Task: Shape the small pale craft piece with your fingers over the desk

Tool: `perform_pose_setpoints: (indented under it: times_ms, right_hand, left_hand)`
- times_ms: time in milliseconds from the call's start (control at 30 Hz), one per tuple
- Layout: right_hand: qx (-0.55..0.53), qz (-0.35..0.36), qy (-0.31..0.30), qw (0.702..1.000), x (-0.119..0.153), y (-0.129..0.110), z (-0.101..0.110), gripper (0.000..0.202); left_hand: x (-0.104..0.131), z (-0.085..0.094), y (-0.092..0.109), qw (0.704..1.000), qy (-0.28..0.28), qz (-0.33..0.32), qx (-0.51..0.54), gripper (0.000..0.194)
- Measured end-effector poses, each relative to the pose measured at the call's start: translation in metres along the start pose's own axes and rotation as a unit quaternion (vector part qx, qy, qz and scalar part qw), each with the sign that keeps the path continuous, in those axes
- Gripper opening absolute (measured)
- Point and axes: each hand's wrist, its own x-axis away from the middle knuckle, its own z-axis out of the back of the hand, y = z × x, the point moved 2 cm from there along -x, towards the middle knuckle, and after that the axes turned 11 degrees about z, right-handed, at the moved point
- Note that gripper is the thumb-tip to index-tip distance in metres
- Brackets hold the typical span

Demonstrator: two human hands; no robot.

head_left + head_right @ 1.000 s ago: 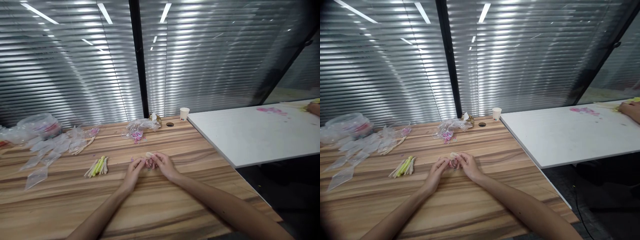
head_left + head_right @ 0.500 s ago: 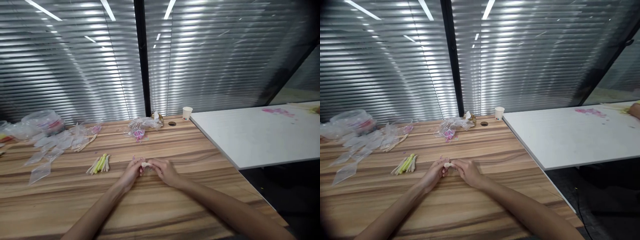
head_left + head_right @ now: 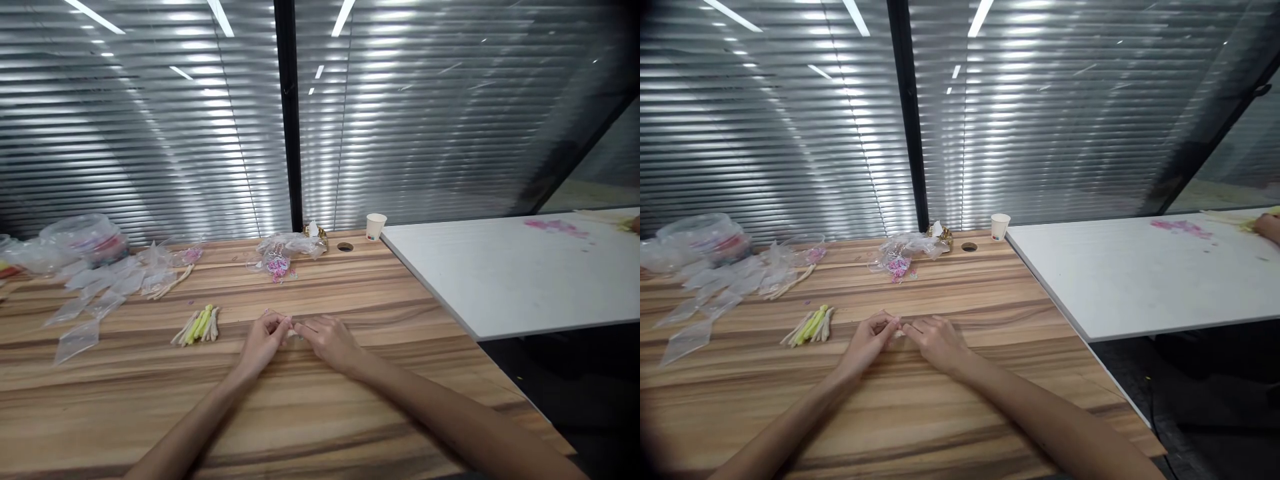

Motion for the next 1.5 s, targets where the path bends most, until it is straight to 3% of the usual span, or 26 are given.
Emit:
perform_pose_setpoints:
  times_ms: [233, 567, 800, 933, 1067, 1267, 1500]
  right_hand:
    - [-0.011, -0.03, -0.008, 0.999, -0.0015, -0.0018, 0.0012, 0.018]
    - [-0.03, -0.044, 0.003, 0.999, -0.002, -0.001, 0.0044, 0.017]
    - [-0.033, -0.038, 0.004, 0.999, -0.0009, 0.0006, 0.0034, 0.021]
    - [-0.026, -0.023, 0.006, 0.999, -0.0011, -0.0009, 0.0042, 0.022]
    - [-0.024, -0.036, 0.01, 0.999, -0.0025, -0.0018, 0.0061, 0.019]
    - [-0.045, -0.048, 0.027, 0.997, -0.0019, -0.001, 0.0059, 0.021]
    - [-0.033, -0.05, 0.022, 0.998, -0.0026, -0.0005, 0.0049, 0.02]
  left_hand:
    - [0.0035, -0.0017, 0.004, 0.994, -0.042, 0.077, 0.064, 0.042]
    - [0.006, -0.0027, 0.0078, 0.987, -0.084, 0.086, 0.105, 0.04]
    - [0.0032, -0.0026, 0.0067, 0.99, -0.085, 0.069, 0.091, 0.039]
    - [0.0009, -0.0014, 0.0051, 0.982, -0.088, 0.108, 0.125, 0.045]
    - [-0.0009, 0.0024, 0.0024, 0.97, -0.069, 0.132, 0.192, 0.039]
    - [-0.0002, 0.003, 0.0053, 0.955, -0.063, 0.108, 0.267, 0.029]
    - [0.0012, -0.0015, 0.0071, 0.967, -0.087, 0.072, 0.228, 0.028]
